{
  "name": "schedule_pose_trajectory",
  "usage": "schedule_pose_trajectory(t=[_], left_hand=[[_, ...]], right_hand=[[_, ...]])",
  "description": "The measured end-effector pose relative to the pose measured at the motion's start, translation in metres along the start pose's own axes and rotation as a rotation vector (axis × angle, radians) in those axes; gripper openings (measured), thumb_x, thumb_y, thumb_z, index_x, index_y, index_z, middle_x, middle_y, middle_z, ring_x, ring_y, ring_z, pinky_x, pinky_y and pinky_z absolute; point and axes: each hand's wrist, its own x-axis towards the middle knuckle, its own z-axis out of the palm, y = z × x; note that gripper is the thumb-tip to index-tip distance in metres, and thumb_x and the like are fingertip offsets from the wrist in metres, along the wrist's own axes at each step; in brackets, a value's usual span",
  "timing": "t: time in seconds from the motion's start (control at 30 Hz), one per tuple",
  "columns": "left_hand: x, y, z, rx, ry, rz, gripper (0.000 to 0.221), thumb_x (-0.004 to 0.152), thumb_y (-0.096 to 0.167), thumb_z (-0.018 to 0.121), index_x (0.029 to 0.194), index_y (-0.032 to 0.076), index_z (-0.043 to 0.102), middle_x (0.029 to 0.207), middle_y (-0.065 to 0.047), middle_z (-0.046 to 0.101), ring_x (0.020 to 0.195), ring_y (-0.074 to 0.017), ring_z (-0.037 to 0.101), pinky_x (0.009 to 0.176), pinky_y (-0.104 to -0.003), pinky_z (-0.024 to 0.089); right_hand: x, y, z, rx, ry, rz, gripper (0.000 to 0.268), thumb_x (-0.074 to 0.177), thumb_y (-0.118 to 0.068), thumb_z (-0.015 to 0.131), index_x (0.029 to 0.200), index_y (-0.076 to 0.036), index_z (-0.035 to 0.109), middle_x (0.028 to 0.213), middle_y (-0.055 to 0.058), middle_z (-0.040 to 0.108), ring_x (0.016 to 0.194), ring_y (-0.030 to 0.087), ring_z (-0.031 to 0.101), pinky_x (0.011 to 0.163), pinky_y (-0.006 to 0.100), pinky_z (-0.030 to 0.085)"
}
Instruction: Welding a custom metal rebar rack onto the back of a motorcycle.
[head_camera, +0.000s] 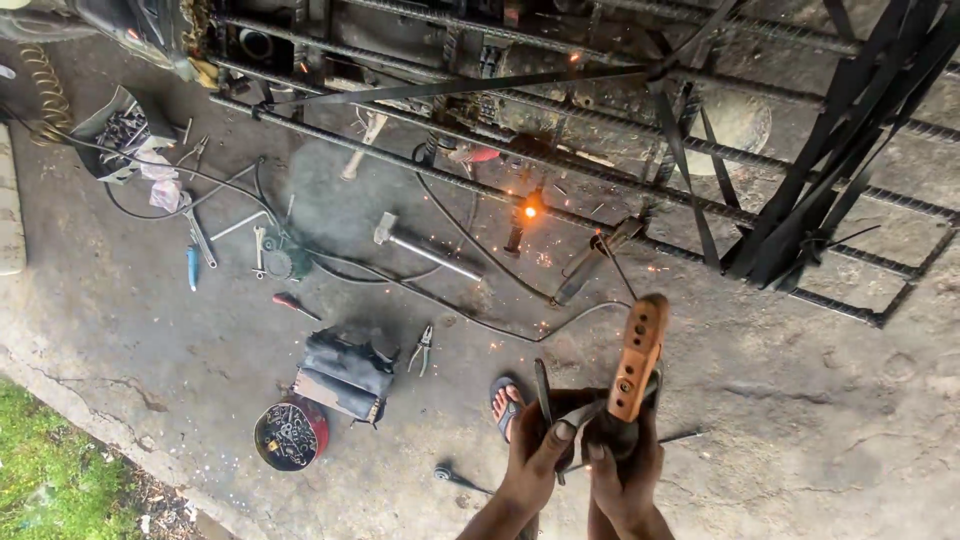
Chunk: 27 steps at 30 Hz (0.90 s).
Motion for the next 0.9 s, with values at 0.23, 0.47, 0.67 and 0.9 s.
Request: schedule_pose_trajectory(t=[0.23,0.47,0.67,0.9], left_hand=[[-0.033,-0.040,-0.043,0.123,0.209,-0.224,0.042,0.104,0.035,0.060,0.113,-0.003,0.075,0.063,0.005,0.045,0.055,-0.0039,0.039,0.050,-0.022,0.029],[-0.078,-0.144,-0.112,0.189,0.554,-0.333,0.041,0.098,0.034,0.063,0.086,-0.004,0.073,0.060,0.000,0.058,0.052,-0.0075,0.049,0.048,-0.025,0.035],[-0.084,-0.182,-0.121,0.248,0.587,-0.397,0.040,0.097,0.034,0.065,0.081,-0.002,0.073,0.057,-0.001,0.057,0.048,-0.0089,0.047,0.047,-0.027,0.034],[-0.074,-0.206,-0.127,0.292,0.561,-0.214,0.034,0.097,0.026,0.071,0.079,-0.003,0.075,0.058,0.002,0.053,0.052,-0.0049,0.040,0.047,-0.025,0.027]], right_hand=[[-0.060,-0.008,-0.029,0.407,0.143,0.236,0.101,0.085,-0.020,0.078,0.165,0.006,0.022,0.084,0.007,0.059,0.068,0.014,0.059,0.062,0.027,0.049],[-0.094,0.052,-0.072,0.001,0.256,0.515,0.088,0.075,-0.008,0.077,0.151,0.000,0.034,0.114,0.008,0.068,0.101,0.011,0.068,0.084,0.026,0.054],[-0.051,0.014,-0.062,-0.330,0.304,1.034,0.053,0.085,-0.010,0.083,0.128,-0.004,0.054,0.073,0.021,0.065,0.054,0.025,0.058,0.049,0.040,0.047],[-0.030,0.069,-0.096,-0.454,0.101,0.052,0.048,0.083,-0.011,0.077,0.123,0.003,0.054,0.091,0.007,0.063,0.076,0.012,0.059,0.065,0.026,0.049]])
